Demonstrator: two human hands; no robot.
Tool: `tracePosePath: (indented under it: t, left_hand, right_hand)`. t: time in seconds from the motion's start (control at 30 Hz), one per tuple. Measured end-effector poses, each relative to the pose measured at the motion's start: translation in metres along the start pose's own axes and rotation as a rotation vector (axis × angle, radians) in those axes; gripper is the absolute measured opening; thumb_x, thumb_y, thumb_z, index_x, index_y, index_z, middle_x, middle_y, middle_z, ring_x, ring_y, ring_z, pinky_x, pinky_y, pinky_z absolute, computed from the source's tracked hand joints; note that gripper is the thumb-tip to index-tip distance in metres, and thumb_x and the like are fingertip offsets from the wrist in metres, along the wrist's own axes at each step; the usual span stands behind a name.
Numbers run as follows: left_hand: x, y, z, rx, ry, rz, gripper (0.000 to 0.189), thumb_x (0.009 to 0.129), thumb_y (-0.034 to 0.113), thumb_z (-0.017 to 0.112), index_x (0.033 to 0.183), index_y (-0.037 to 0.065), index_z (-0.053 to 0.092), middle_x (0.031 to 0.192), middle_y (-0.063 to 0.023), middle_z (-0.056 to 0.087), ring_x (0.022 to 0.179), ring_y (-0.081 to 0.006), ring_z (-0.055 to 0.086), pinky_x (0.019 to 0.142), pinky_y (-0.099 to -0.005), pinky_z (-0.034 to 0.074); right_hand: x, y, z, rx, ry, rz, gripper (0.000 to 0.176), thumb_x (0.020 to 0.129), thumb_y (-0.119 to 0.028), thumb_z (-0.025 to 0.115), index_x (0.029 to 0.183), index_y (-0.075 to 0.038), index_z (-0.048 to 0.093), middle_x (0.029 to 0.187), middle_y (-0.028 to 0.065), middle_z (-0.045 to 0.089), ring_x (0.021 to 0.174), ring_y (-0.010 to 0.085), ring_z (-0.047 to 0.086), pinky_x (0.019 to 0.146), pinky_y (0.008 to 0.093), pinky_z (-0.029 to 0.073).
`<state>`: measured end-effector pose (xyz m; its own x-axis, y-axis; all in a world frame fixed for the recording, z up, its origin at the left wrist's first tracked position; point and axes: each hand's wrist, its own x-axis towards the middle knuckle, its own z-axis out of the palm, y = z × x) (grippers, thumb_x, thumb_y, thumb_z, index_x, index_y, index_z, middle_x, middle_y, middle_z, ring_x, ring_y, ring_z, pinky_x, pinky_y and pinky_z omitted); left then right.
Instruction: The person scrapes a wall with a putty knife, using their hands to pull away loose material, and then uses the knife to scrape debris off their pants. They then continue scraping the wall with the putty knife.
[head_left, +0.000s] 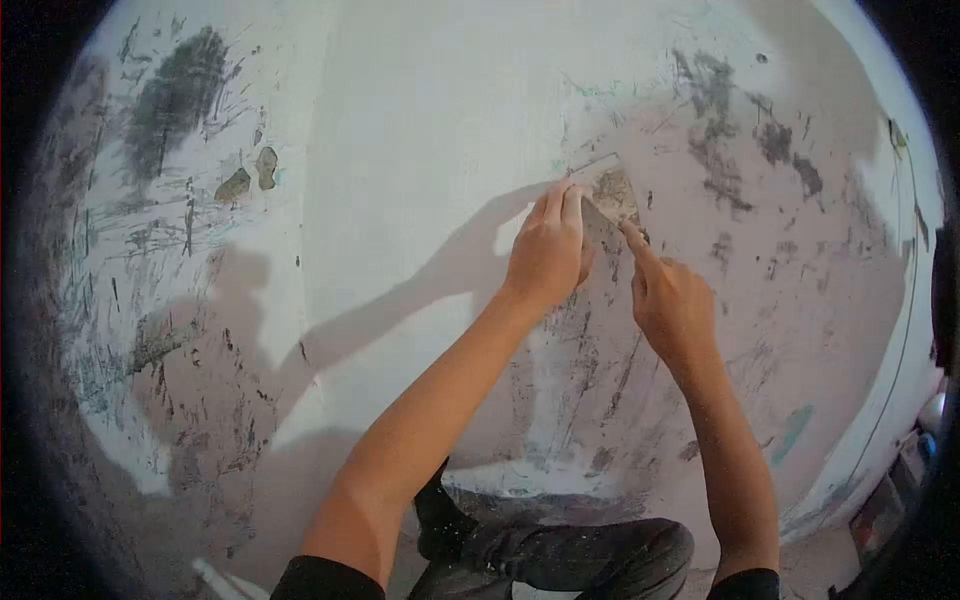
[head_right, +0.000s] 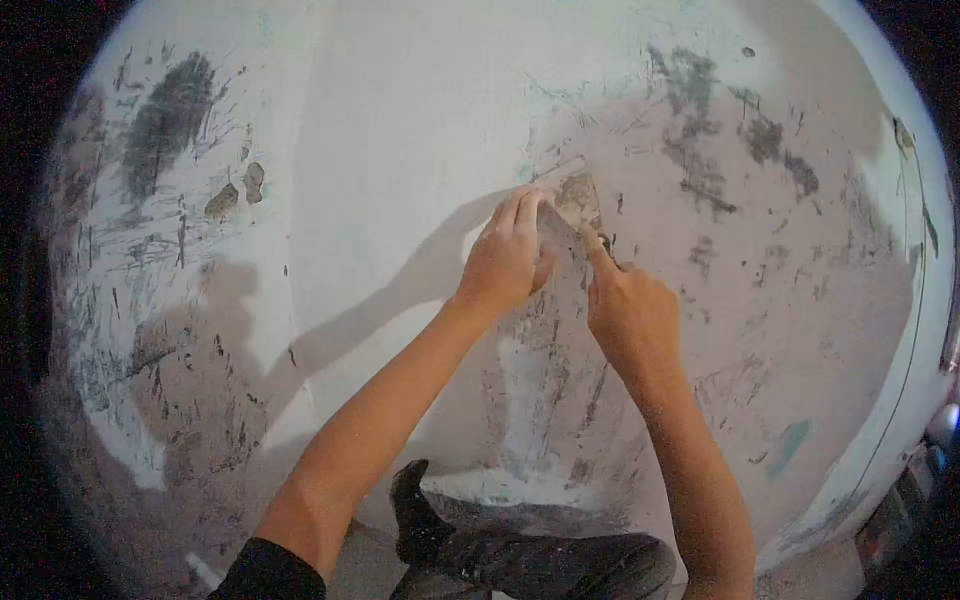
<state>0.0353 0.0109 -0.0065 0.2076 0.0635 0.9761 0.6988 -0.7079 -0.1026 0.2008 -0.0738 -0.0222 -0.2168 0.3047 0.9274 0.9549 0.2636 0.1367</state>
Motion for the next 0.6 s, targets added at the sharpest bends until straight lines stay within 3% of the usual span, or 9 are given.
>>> tracePosePath:
  t: [0.07, 0.27, 0.33, 0.47, 0.53, 0.6]
  left_hand:
    - [0.000, 0.002, -0.003, 0.007, -0.026, -0.010, 0.063, 0.079, 0.010, 0.063, 0.133, -0.008, 0.036, 0.137, -0.0260, 0.043, 0.127, -0.0399, 0.044, 0.103, -0.0440, 0.044]
    - [-0.001, 0.000, 0.000, 0.151, -0.020, 0.108, 0.064, 0.083, 0.010, 0.060, 0.138, -0.010, 0.033, 0.139, -0.0273, 0.043, 0.127, -0.0414, 0.046, 0.100, -0.0424, 0.048]
    - [0.009, 0.001, 0.005, 0.337, -0.054, 0.101, 0.061, 0.082, 0.007, 0.059, 0.133, -0.016, 0.037, 0.135, -0.0323, 0.046, 0.123, -0.0407, 0.051, 0.108, -0.0421, 0.040]
    - [0.029, 0.015, 0.015, 0.400, -0.046, -0.004, 0.058, 0.084, 0.008, 0.058, 0.131, -0.019, 0.038, 0.133, -0.0350, 0.047, 0.119, -0.0421, 0.054, 0.107, -0.0435, 0.040]
    - [0.030, 0.022, 0.013, 0.537, -0.123, -0.016, 0.051, 0.086, 0.006, 0.055, 0.129, -0.017, 0.041, 0.131, -0.0332, 0.049, 0.123, -0.0421, 0.051, 0.096, -0.0412, 0.051]
    - [0.030, 0.021, 0.011, 0.526, -0.145, 0.002, 0.050, 0.086, 0.007, 0.055, 0.127, -0.016, 0.042, 0.130, -0.0332, 0.050, 0.122, -0.0421, 0.052, 0.095, -0.0412, 0.051]
  right_hand:
    - [0.002, -0.008, -0.006, -0.161, -0.073, -0.008, 0.055, 0.085, -0.011, 0.059, 0.138, -0.020, 0.050, 0.064, 0.0130, 0.060, 0.051, 0.0283, 0.059, 0.050, 0.0418, 0.049]
    - [0.005, -0.008, -0.002, -0.176, -0.037, -0.044, 0.053, 0.088, -0.011, 0.056, 0.139, -0.021, 0.049, 0.063, 0.0133, 0.060, 0.052, 0.0309, 0.059, 0.051, 0.0437, 0.048]
    - [0.008, -0.012, -0.005, -0.162, -0.058, -0.019, 0.053, 0.087, -0.010, 0.056, 0.139, -0.021, 0.049, 0.063, 0.0138, 0.061, 0.053, 0.0313, 0.060, 0.051, 0.0439, 0.049]
    - [0.011, -0.016, 0.004, -0.113, -0.081, -0.013, 0.056, 0.084, -0.007, 0.055, 0.139, -0.016, 0.049, 0.064, 0.0139, 0.061, 0.055, 0.0304, 0.063, 0.052, 0.0412, 0.051]
    - [0.007, -0.018, -0.004, -0.123, -0.090, 0.000, 0.056, 0.084, -0.007, 0.055, 0.139, -0.016, 0.050, 0.065, 0.0143, 0.061, 0.056, 0.0307, 0.063, 0.052, 0.0414, 0.051]
    - [0.005, -0.021, -0.004, -0.126, -0.097, 0.012, 0.056, 0.084, -0.007, 0.055, 0.139, -0.016, 0.050, 0.065, 0.0147, 0.062, 0.057, 0.0310, 0.064, 0.053, 0.0416, 0.051]
